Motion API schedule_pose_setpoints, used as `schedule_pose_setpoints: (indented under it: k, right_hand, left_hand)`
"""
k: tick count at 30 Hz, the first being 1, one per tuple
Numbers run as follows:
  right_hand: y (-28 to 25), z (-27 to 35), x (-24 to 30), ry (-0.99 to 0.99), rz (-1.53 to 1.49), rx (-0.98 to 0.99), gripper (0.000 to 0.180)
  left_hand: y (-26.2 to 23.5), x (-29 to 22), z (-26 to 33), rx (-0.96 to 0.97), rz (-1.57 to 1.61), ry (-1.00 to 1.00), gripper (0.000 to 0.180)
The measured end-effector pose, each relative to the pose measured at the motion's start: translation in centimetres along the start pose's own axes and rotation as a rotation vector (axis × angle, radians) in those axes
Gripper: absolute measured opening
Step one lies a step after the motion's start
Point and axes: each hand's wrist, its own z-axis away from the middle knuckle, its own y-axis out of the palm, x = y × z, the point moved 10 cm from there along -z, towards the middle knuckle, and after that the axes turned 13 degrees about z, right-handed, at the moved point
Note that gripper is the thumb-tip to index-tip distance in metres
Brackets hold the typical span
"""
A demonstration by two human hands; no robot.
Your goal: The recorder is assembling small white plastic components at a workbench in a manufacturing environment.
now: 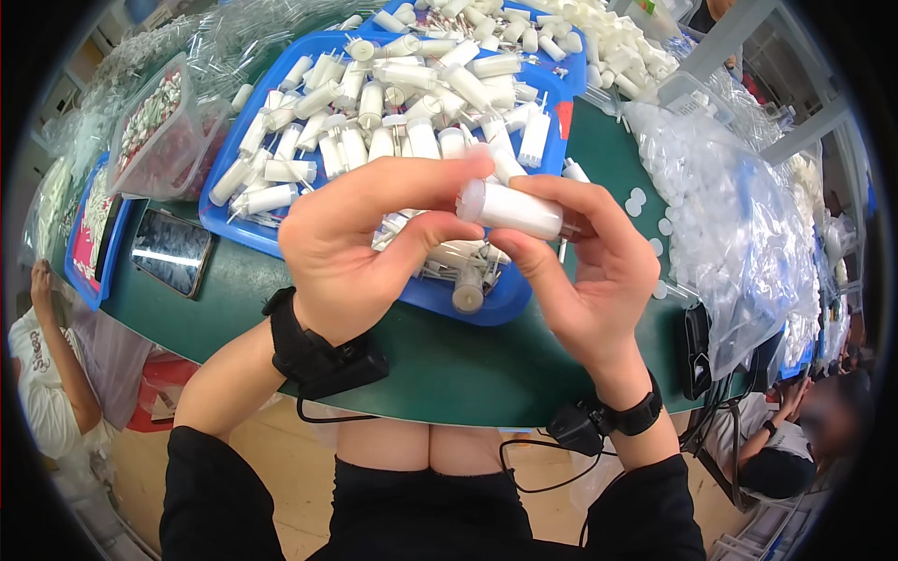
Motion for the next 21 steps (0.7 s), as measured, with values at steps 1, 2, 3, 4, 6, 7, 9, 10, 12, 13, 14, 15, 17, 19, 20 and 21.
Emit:
schedule_pose_setpoints:
  k: [1, 2, 3, 4, 6, 7, 9, 10, 12, 13, 14, 15, 17, 19, 20, 21]
  right_hand:
    - [0.1, 0.1, -0.2, 0.016, -0.023, 0.007, 0.027]
    - [0.1, 0.1, -0.3, 0.032, -0.045, 0.013, 0.028]
    - [0.1, 0.1, -0.3, 0.031, -0.046, 0.013, 0.028]
    - [0.2, 0.1, -0.2, 0.007, -0.008, 0.019, 0.028]
    - [0.1, 0.2, 0.1, -0.017, 0.030, 0.024, 0.028]
    - [0.1, 0.3, 0.1, -0.015, 0.062, 0.030, 0.029]
    - [0.1, 0.3, 0.3, -0.013, 0.092, 0.037, 0.029]
    - [0.1, 0.3, 0.9, -0.053, 0.137, 0.035, 0.029]
    - [-0.1, 0.1, 1.7, -0.093, 0.181, 0.033, 0.030]
    - [-0.2, 0.2, 2.5, -0.140, 0.239, 0.039, 0.030]
    - [-0.1, 0.2, 3.0, -0.188, 0.298, 0.044, 0.030]
    - [-0.2, 0.2, 2.9, -0.186, 0.297, 0.044, 0.030]
    - [-0.5, 0.5, 4.6, -0.376, 0.383, -0.029, 0.031]
    - [-0.3, 0.7, 5.2, -0.382, 0.456, -0.026, 0.030]
    - [-0.1, 0.7, 5.5, -0.389, 0.532, -0.023, 0.030]
    - [-0.1, 0.8, 5.3, -0.387, 0.533, -0.024, 0.030]
  left_hand:
    - [-0.4, 0.3, 0.0, -0.064, 0.120, -0.036, 0.034]
    - [-0.2, 0.2, -0.2, -0.063, 0.122, -0.036, 0.034]
    - [-0.5, 0.5, -0.3, -0.107, 0.177, -0.085, 0.030]
    - [-0.8, 0.9, -0.3, -0.150, 0.233, -0.133, 0.026]
    - [-0.9, 1.8, 0.0, -0.089, 0.255, -0.127, 0.024]
    - [-0.6, 2.0, 0.0, -0.029, 0.277, -0.122, 0.023]
    - [-1.0, 1.9, 0.1, 0.000, 0.224, -0.122, 0.023]
    - [-0.9, 1.8, 0.1, 0.028, 0.171, -0.122, 0.022]
    - [-0.8, 1.2, 0.0, 0.066, 0.099, -0.075, 0.021]
    - [-0.5, 0.7, 0.0, 0.104, 0.029, -0.028, 0.020]
    - [-0.4, 0.5, -0.1, 0.105, 0.029, -0.028, 0.020]
    - [-0.2, 0.1, 0.0, 0.107, -0.027, -0.007, 0.019]
    - [0.3, -0.6, 0.1, 0.127, -0.129, 0.045, 0.017]
    - [0.4, -1.2, 0.3, 0.145, -0.220, 0.114, 0.018]
    - [0.6, -1.8, 0.5, 0.163, -0.308, 0.185, 0.019]
    - [0.6, -1.7, 0.5, 0.165, -0.306, 0.183, 0.019]
